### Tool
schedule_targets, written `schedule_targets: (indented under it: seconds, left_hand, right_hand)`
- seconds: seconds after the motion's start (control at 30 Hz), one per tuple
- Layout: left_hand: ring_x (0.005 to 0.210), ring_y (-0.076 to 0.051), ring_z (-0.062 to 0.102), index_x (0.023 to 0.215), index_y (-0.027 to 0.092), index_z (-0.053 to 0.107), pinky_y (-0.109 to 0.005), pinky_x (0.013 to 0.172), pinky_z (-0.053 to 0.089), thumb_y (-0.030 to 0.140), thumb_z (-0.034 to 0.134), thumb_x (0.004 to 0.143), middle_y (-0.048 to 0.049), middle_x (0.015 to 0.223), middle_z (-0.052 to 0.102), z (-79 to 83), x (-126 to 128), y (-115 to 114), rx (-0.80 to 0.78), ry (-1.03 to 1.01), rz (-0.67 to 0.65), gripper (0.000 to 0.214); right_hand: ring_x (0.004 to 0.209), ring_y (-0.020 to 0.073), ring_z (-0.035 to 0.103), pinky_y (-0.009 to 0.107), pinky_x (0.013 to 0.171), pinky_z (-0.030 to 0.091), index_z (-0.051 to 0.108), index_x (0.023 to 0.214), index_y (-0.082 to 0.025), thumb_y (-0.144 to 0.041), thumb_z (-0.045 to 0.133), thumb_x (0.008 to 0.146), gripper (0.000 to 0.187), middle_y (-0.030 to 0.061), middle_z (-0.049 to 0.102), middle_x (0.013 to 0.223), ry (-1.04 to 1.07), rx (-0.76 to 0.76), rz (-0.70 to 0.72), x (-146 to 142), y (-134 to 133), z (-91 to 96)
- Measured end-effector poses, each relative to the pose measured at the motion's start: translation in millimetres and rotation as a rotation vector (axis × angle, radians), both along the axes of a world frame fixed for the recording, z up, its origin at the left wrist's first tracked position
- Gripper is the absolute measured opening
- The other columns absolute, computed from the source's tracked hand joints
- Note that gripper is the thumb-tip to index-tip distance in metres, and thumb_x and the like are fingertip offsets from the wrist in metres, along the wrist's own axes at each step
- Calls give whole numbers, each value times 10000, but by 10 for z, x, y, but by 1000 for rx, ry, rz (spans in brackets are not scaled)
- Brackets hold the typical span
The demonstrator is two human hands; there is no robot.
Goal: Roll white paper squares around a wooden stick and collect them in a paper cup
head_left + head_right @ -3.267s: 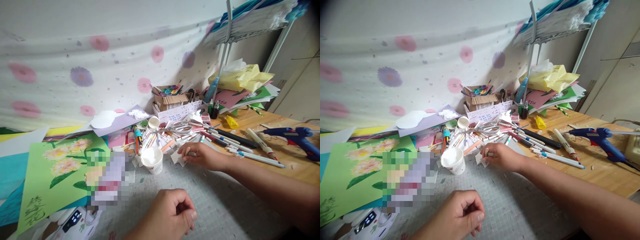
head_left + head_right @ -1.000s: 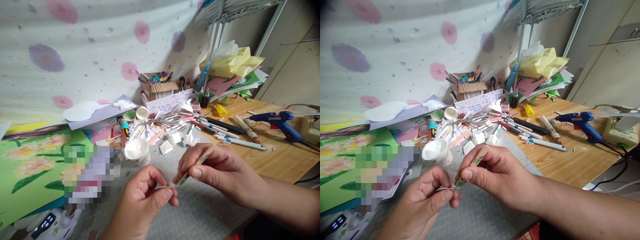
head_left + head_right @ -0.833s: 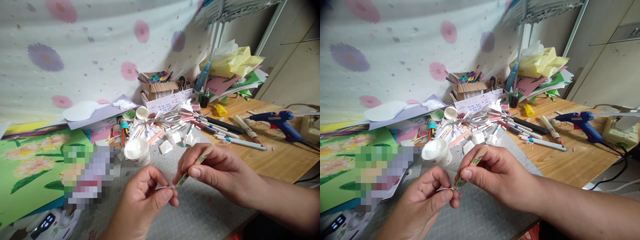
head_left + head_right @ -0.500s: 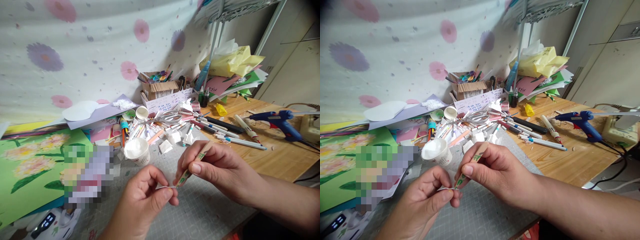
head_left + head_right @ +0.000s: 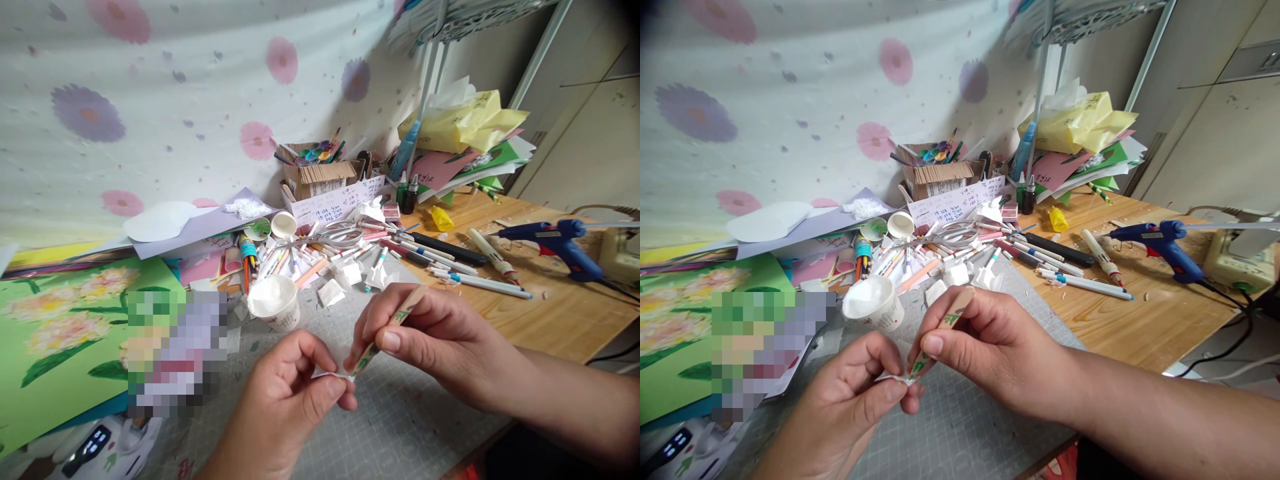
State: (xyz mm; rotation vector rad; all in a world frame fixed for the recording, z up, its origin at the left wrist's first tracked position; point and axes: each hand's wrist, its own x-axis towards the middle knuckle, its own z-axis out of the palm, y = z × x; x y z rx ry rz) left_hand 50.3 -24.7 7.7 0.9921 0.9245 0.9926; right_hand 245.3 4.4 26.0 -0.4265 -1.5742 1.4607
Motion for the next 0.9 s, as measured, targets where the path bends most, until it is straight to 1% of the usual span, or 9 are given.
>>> schedule_targets:
  seconds: [0.13,0.3,0.47,0.57,0.63,0.73,0.83,0.9]
  left_hand:
    - [609,-122,653,684,194,615,-232,624,474,119,685,753,43,630,706,-6,2,-3,9,34,12,124]
    - [619,-127,644,687,193,620,-242,635,478,122,678,756,39,630,703,-14,6,11,19,53,12,115]
    - [623,-119,640,703,194,617,-234,635,468,130,681,769,46,626,691,-24,-6,7,15,43,-6,112]
    - [653,-123,646,774,202,625,-247,653,474,158,714,761,39,715,701,-27,-8,-2,7,-9,-8,100]
    - [682,-129,649,894,226,619,-264,684,479,182,743,747,30,801,714,-27,0,-8,-1,-64,6,197]
    - [712,-132,639,1029,250,575,-281,729,476,219,774,729,10,841,723,-25,16,-17,-6,-134,22,361]
    - [746,-140,620,1054,247,555,-277,723,469,249,800,703,-12,892,718,-25,34,-25,-15,-154,48,428]
    - [779,-151,610,1057,252,551,-273,716,462,249,807,689,-8,897,702,-24,48,-29,-12,-140,68,448]
  right_hand:
    - [814,177,673,320,716,541,584,873,-131,-142,553,928,64,55,629,815,-42,45,-15,-1,2,2]
    - [835,151,665,280,726,536,593,888,-142,-111,544,933,73,28,638,754,-37,117,-24,3,-15,4]
    - [829,128,659,239,717,532,606,904,-130,-94,545,930,75,29,652,749,-55,157,-43,-2,-12,5]
    - [833,127,658,238,727,536,611,916,-120,-79,537,930,85,28,649,738,-49,145,-47,-19,1,6]
    - [834,127,657,244,739,539,611,916,-118,-69,531,928,95,28,648,737,-38,135,-47,-30,8,6]
    - [796,133,655,265,724,546,611,893,-114,-81,541,922,83,46,650,778,-43,129,-80,-38,9,4]
    - [777,155,662,298,705,551,615,889,-113,-117,549,924,75,72,660,815,-75,177,-129,-37,-10,2]
    - [802,171,670,315,719,554,615,902,-122,-127,544,928,75,83,668,835,-113,238,-152,-38,-28,5]
